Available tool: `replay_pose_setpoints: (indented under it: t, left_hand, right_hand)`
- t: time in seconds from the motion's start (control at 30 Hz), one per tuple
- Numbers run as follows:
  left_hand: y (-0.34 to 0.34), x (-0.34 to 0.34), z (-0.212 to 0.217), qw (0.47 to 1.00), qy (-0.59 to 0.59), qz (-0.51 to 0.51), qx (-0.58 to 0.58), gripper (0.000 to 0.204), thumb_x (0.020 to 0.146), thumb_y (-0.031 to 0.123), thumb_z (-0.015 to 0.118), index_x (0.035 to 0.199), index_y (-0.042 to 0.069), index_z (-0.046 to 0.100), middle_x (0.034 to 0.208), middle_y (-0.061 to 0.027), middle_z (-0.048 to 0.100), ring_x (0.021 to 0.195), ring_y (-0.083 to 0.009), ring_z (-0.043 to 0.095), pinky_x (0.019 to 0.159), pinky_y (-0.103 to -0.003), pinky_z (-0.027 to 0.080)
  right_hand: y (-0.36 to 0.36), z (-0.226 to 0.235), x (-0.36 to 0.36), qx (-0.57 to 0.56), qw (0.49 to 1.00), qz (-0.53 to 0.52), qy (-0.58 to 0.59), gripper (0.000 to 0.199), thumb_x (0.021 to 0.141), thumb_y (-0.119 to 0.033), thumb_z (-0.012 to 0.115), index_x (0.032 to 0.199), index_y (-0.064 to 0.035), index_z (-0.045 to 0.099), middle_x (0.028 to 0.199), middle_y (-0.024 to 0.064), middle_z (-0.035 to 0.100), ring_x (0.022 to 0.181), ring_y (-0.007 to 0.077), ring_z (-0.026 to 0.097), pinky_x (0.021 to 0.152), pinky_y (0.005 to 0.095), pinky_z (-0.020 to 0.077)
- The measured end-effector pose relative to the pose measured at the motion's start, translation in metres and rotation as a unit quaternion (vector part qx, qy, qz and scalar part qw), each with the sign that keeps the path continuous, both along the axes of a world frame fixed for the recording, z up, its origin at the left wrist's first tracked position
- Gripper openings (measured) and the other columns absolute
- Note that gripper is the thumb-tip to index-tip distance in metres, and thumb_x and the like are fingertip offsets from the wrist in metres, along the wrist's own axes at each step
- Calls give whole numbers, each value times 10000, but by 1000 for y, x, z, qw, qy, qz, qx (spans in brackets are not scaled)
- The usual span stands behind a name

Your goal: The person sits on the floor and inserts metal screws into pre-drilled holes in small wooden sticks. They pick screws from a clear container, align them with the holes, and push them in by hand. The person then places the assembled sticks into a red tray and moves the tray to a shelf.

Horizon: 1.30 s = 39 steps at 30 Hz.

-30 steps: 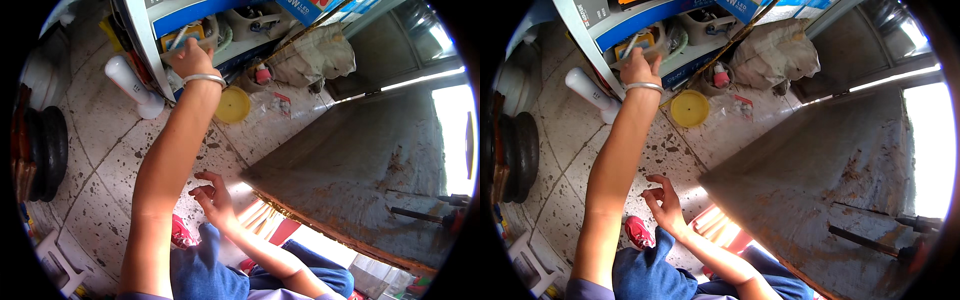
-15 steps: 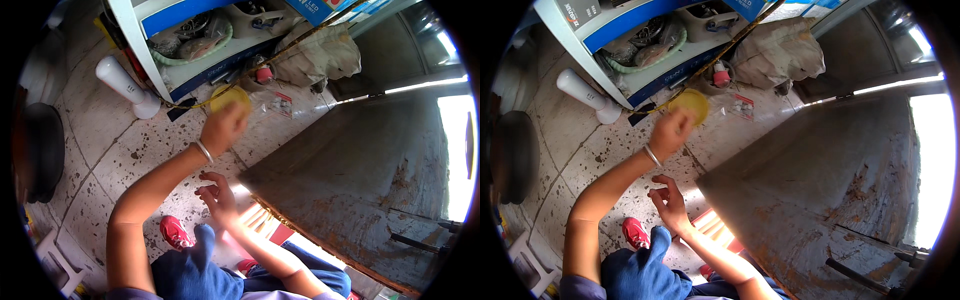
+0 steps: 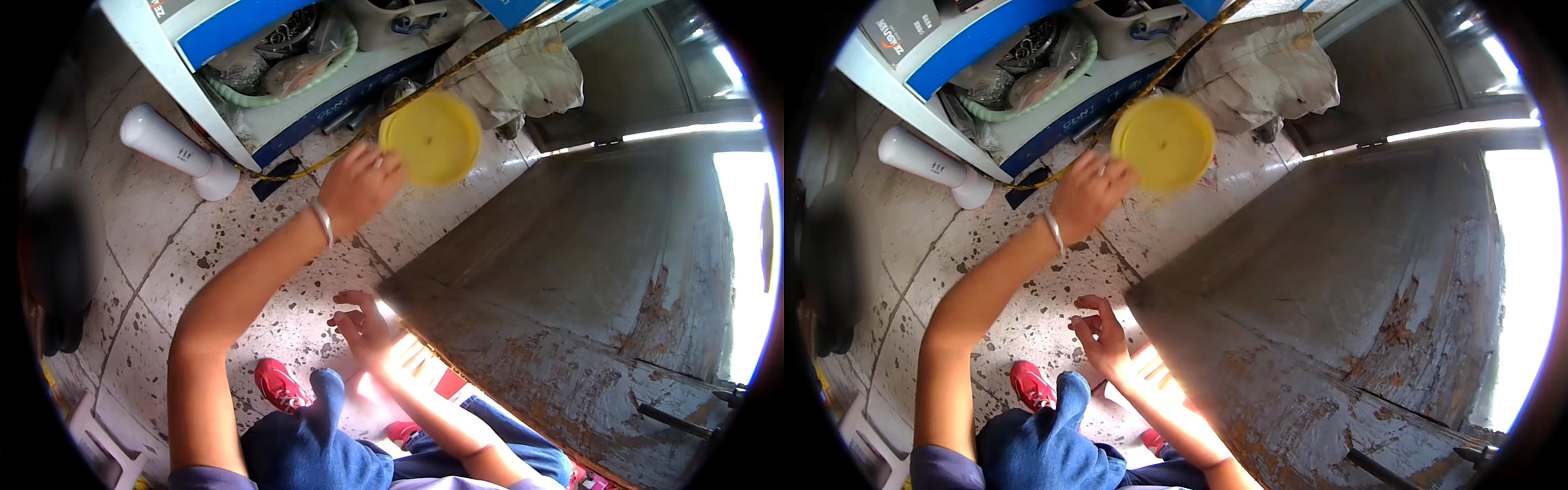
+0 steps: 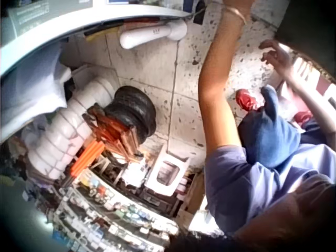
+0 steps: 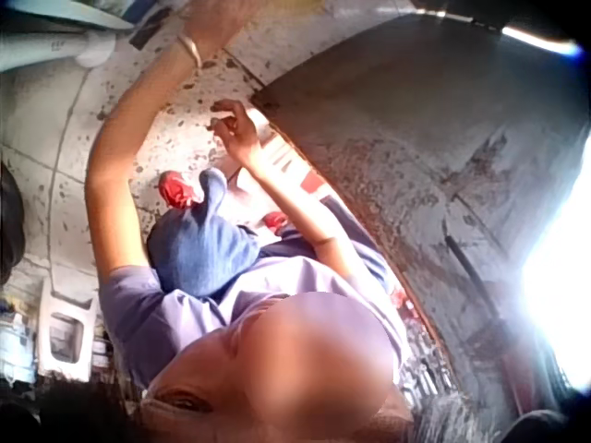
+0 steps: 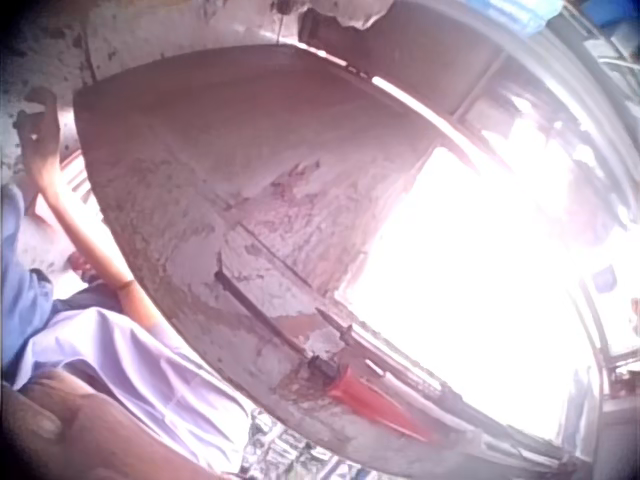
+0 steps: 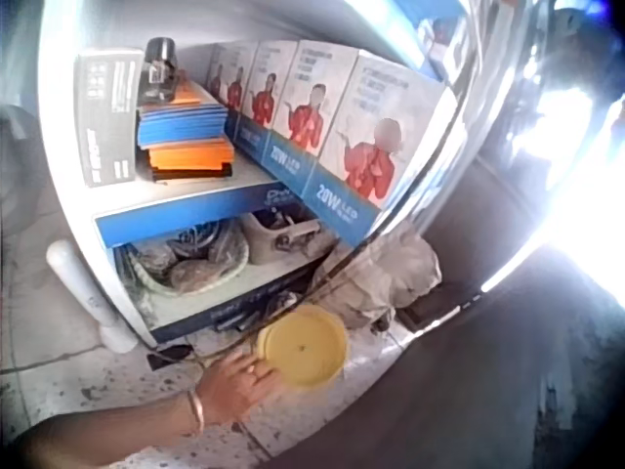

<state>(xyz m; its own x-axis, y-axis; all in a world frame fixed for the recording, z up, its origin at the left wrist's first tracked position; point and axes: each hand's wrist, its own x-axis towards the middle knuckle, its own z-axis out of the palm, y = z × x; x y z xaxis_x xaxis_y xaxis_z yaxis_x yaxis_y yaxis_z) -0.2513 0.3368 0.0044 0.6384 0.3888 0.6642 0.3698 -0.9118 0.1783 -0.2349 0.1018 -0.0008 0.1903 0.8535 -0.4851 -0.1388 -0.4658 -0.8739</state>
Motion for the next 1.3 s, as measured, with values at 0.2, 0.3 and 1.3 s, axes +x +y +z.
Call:
replay_pose_setpoints:
  t: [0.2,0.3,1.3]
  left_hand:
    - [106,61,-6,989,80,99,-71,177,799,63,565,971,84,600,1000,-87,568,889,-276,620,702,-353,521]
    - [78,88,-19,988,13,13,-152,172,833,110,554,999,91,593,980,-103,586,870,-296,630,664,-372,538]
    - [9,62,-142,938,89,105,-317,67,813,87,497,784,85,558,837,-124,637,741,-304,649,606,-422,524]
  right_hand:
    - [-2,15,-13,-56,998,27,-6,334,914,-154,578,1211,-56,461,944,105,640,851,161,648,742,310,501]
    - [-8,25,-4,-87,995,44,-36,354,912,-168,581,1223,-53,458,921,120,650,838,175,653,744,320,503]
    - [-16,16,-23,-120,987,109,-22,361,913,-152,582,1219,0,465,1079,143,601,885,213,635,749,335,526]
